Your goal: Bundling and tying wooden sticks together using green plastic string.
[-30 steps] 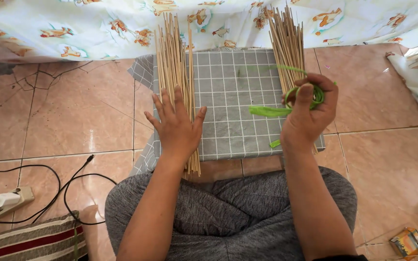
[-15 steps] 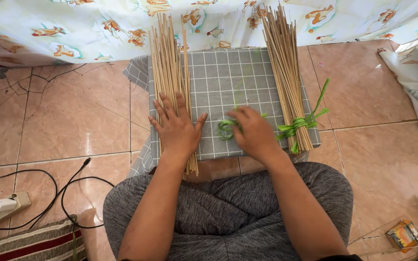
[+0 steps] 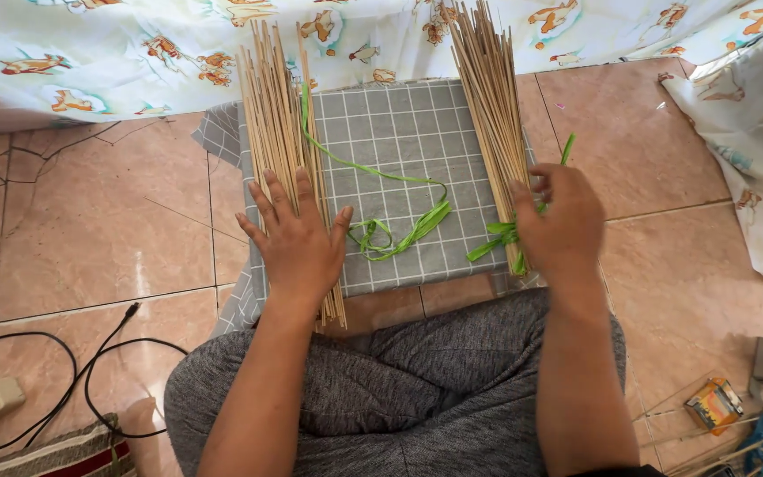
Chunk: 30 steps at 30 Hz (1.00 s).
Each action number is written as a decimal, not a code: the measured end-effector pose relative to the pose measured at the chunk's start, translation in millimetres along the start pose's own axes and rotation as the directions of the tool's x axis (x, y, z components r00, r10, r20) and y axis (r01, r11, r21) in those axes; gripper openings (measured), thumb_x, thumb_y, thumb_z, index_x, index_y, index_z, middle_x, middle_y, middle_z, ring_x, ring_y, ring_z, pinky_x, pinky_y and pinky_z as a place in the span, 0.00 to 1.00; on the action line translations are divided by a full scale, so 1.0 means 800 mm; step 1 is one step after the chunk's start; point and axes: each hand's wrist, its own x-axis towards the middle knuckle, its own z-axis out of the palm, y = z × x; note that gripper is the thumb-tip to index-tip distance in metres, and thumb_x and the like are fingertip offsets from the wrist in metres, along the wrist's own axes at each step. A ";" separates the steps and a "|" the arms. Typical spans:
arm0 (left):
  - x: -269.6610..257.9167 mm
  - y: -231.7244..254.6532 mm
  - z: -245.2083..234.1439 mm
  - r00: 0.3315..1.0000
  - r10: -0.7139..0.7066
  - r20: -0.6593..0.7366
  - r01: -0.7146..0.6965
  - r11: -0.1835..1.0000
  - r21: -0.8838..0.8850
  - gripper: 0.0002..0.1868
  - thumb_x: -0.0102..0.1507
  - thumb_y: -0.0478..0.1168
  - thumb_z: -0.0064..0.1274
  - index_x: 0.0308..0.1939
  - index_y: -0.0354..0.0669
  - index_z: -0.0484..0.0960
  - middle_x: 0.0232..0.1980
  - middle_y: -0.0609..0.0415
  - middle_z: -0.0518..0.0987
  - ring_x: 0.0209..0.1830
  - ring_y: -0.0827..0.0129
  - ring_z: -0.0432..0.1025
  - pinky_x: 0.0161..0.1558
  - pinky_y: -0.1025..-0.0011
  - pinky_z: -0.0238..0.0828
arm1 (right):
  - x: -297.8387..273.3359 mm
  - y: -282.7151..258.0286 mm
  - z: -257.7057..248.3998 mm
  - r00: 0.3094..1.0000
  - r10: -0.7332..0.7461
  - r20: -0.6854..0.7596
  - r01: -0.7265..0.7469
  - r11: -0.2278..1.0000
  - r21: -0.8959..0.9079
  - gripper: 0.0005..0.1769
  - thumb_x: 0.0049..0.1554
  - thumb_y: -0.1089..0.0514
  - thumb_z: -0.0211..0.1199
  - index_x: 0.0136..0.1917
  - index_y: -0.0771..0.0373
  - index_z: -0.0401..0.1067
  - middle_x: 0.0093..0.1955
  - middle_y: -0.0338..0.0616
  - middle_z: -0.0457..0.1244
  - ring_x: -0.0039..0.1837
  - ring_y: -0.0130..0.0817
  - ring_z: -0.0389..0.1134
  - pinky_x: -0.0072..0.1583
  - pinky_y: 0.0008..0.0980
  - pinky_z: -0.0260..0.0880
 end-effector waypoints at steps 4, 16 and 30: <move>-0.002 0.008 -0.003 0.998 0.047 -0.042 -0.048 0.999 -0.002 0.43 0.70 0.64 0.43 0.77 0.34 0.59 0.75 0.19 0.54 0.77 0.19 0.42 0.61 0.16 0.36 | 0.002 -0.001 -0.006 0.906 0.325 0.272 -0.282 0.941 -0.186 0.33 0.61 0.42 0.66 0.71 0.63 0.68 0.53 0.54 0.65 0.57 0.60 0.70 0.56 0.61 0.69; -0.011 0.027 -0.028 0.949 0.115 -0.294 -0.165 0.975 -0.150 0.28 0.68 0.58 0.54 0.63 0.44 0.78 0.66 0.37 0.72 0.73 0.34 0.59 0.65 0.22 0.39 | -0.012 -0.048 -0.038 0.884 0.347 0.314 -0.367 0.930 0.004 0.37 0.57 0.54 0.64 0.77 0.64 0.65 0.54 0.65 0.67 0.58 0.64 0.71 0.55 0.59 0.70; -0.026 0.108 -0.023 0.892 0.250 0.377 0.418 -0.136 -0.898 0.30 0.70 0.50 0.49 0.71 0.38 0.67 0.59 0.36 0.81 0.58 0.55 0.77 0.18 0.76 0.71 | -0.068 -0.064 0.021 0.800 -0.312 0.512 -0.555 -0.064 0.829 0.24 0.61 0.64 0.56 0.71 0.69 0.68 0.48 0.70 0.71 0.39 0.48 0.76 0.40 0.45 0.81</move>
